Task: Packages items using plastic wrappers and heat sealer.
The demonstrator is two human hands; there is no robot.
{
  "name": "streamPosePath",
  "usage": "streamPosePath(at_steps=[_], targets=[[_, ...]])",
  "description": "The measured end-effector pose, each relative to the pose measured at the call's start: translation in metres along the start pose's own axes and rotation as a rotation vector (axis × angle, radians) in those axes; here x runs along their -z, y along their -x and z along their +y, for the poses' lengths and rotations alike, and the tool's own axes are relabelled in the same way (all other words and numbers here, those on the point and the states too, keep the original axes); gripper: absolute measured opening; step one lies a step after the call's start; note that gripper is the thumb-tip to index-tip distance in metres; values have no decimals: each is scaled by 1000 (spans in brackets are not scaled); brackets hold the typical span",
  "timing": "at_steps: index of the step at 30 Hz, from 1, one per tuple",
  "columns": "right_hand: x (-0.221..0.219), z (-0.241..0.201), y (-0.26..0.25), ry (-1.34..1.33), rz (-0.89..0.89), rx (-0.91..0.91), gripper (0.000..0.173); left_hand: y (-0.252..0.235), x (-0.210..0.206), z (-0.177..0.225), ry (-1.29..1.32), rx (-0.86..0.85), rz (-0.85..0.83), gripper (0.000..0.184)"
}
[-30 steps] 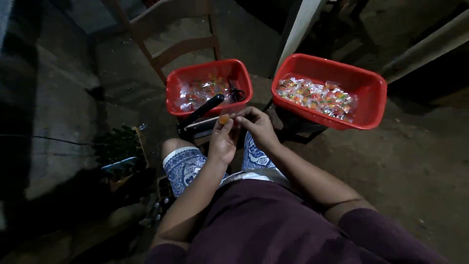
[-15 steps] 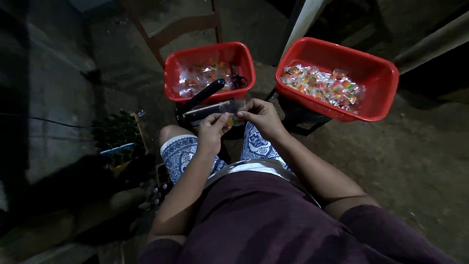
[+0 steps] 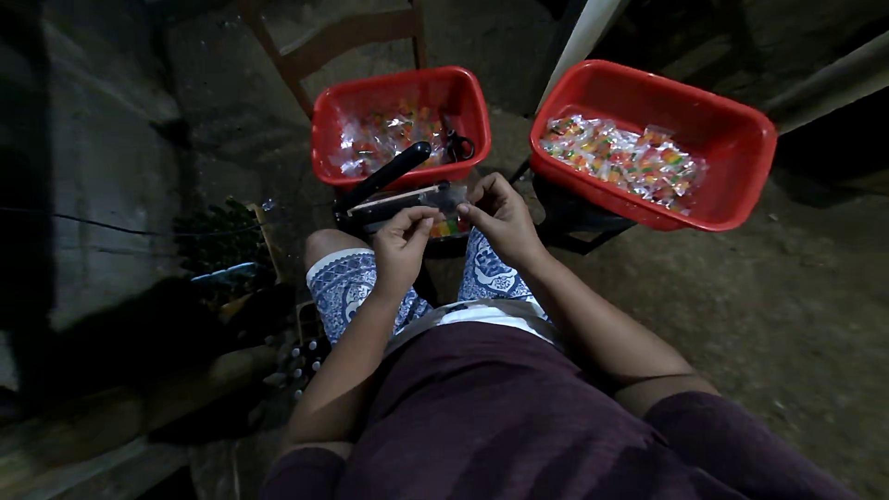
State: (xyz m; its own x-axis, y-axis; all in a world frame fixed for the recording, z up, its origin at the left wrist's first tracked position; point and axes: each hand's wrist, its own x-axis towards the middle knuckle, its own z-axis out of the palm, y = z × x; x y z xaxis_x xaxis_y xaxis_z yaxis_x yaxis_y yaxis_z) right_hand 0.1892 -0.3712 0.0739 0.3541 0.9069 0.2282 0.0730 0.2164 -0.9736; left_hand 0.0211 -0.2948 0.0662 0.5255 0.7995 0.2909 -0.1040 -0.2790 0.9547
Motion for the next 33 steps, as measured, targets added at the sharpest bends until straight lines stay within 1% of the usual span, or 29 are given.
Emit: streamPosePath(at_steps=[1,5,9,13,15,17,21,25,27,29,33], targets=[[0,0,1,8,-14,0,15,0,0,0,-17,8,-7,17],[-1,-1,2,67,-80,-7,23,1,-1,-3,-4,39,29,19],[1,-2,1,151,-102,2,17,2,-1,-3,29,62,36,19],[2,-1,0,103,-88,-23,17,0,0,-1,32,28,18,22],[2,0,0,97,-76,-14,19,-1,3,1,-20,5,-5,27],[2,0,1,125,-81,2,22,-2,5,0,-118,-56,-16,30],[0,-1,2,320,-93,96,30,-3,8,3,-356,-141,-23,29],[-2,-1,3,542,-73,208,23,-3,9,4,-506,-179,-23,23],[-2,1,2,578,-63,235,18,-4,11,7,-544,-150,-51,17],[-1,3,1,572,-70,211,14,-5,13,12,-542,-92,-89,12],[2,4,-3,425,-101,41,14,-9,13,8,-352,75,-80,9]])
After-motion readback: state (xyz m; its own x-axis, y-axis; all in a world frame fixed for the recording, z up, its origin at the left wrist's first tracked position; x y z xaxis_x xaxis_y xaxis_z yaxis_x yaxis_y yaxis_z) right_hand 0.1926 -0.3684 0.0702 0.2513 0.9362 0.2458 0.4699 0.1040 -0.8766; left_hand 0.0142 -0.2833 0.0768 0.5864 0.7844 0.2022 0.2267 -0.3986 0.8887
